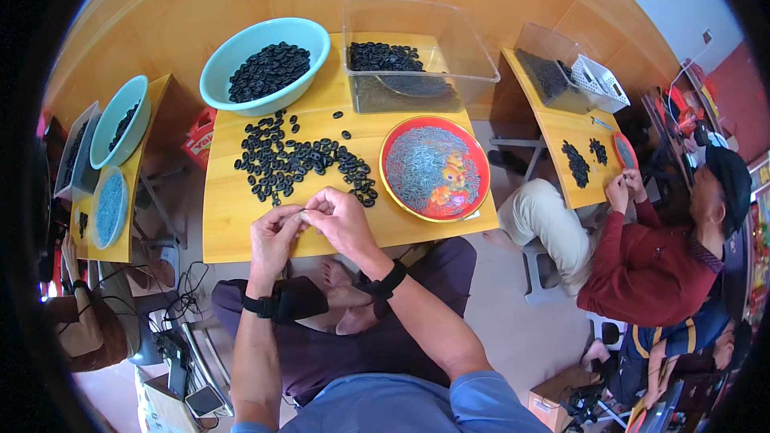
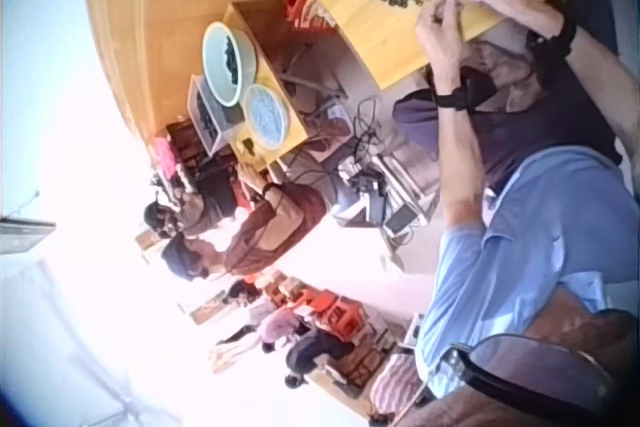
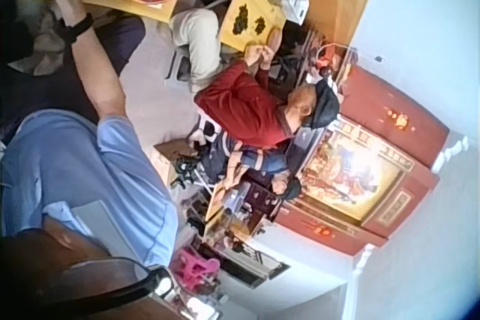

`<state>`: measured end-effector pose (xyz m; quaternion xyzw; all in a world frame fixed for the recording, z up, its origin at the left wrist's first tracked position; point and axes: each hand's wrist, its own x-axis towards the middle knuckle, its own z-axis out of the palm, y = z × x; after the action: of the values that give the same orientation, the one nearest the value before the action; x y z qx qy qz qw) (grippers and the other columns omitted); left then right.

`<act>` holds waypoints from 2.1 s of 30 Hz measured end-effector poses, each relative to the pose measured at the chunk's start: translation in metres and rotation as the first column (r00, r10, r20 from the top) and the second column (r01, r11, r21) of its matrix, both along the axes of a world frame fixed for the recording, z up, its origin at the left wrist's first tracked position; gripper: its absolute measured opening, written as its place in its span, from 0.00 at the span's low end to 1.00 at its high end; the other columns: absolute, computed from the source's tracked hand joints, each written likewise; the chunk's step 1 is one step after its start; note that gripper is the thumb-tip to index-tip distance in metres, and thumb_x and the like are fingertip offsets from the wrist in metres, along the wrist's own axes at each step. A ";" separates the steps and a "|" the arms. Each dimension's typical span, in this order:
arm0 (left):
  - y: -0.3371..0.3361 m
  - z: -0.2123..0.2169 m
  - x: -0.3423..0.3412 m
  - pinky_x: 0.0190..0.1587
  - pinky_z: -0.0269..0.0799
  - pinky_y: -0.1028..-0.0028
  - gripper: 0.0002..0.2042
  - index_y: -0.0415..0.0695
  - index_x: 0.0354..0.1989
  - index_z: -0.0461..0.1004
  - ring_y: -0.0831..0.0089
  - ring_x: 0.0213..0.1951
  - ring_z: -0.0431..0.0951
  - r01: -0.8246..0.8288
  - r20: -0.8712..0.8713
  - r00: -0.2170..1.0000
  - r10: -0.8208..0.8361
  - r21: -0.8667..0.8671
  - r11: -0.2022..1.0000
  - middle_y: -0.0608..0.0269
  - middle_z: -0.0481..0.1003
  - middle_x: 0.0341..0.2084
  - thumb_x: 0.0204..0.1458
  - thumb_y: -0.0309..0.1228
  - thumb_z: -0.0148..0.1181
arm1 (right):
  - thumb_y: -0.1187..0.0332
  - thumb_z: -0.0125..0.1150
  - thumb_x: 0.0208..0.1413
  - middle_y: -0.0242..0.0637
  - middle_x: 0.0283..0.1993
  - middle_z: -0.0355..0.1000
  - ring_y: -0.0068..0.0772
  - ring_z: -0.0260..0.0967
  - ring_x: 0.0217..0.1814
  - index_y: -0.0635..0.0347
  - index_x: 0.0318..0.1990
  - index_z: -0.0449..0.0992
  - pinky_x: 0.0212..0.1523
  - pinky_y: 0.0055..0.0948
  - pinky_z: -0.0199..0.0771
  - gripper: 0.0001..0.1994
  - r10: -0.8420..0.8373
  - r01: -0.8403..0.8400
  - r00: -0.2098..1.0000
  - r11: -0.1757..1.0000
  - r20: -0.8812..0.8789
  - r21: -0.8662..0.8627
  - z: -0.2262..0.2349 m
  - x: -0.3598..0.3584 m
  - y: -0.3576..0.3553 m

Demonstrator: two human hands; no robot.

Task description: Sorting small black circular components/buttons from a pile into separate containers.

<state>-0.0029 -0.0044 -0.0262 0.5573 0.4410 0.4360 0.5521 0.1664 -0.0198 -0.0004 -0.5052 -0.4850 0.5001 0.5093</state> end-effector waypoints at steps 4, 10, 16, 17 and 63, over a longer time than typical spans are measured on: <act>-0.001 -0.003 0.004 0.31 0.70 0.84 0.07 0.36 0.45 0.79 0.86 0.29 0.75 -0.014 0.079 0.997 0.012 0.032 0.999 0.68 0.80 0.29 0.59 0.22 0.63 | 0.75 0.66 0.56 0.34 0.30 0.78 0.17 0.72 0.27 0.67 0.36 0.76 0.27 0.19 0.71 0.05 0.018 -0.021 0.999 0.998 -0.052 -0.066 -0.005 0.001 -0.002; -0.002 0.000 0.004 0.28 0.64 0.86 0.06 0.37 0.42 0.80 0.89 0.26 0.71 0.001 0.026 1.000 -0.002 0.038 0.999 0.73 0.78 0.26 0.57 0.20 0.64 | 0.72 0.65 0.58 0.34 0.31 0.79 0.17 0.72 0.26 0.67 0.39 0.78 0.26 0.19 0.71 0.06 0.042 -0.040 0.999 0.995 0.023 -0.088 0.001 0.007 -0.011; -0.005 0.004 0.003 0.34 0.70 0.84 0.05 0.36 0.40 0.80 0.88 0.29 0.73 -0.037 0.037 0.999 0.038 -0.027 0.999 0.72 0.79 0.27 0.55 0.20 0.65 | 0.68 0.65 0.55 0.42 0.34 0.81 0.36 0.80 0.34 0.61 0.38 0.81 0.35 0.32 0.78 0.07 -0.158 0.090 0.831 0.984 0.533 0.151 0.037 0.066 -0.028; -0.006 0.004 0.002 0.34 0.70 0.83 0.05 0.36 0.40 0.80 0.88 0.29 0.73 -0.041 0.050 0.998 0.043 -0.035 0.999 0.72 0.79 0.27 0.55 0.20 0.65 | 0.69 0.64 0.55 0.44 0.33 0.80 0.38 0.79 0.33 0.59 0.37 0.81 0.34 0.34 0.76 0.06 -0.178 0.129 0.769 0.984 0.614 0.124 0.055 0.083 -0.031; -0.004 0.004 0.004 0.34 0.70 0.83 0.05 0.36 0.40 0.79 0.88 0.29 0.73 -0.065 -0.004 0.998 0.065 0.023 0.998 0.71 0.78 0.27 0.56 0.20 0.64 | 0.68 0.63 0.49 0.47 0.34 0.80 0.53 0.79 0.41 0.54 0.30 0.83 0.45 0.47 0.78 0.05 0.060 0.306 0.130 0.947 0.990 -0.098 0.047 0.206 -0.037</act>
<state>0.0013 -0.0084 -0.0221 0.5500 0.4551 0.4573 0.5303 0.3726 -0.0564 0.0462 -0.8121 -0.5793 0.0641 0.0297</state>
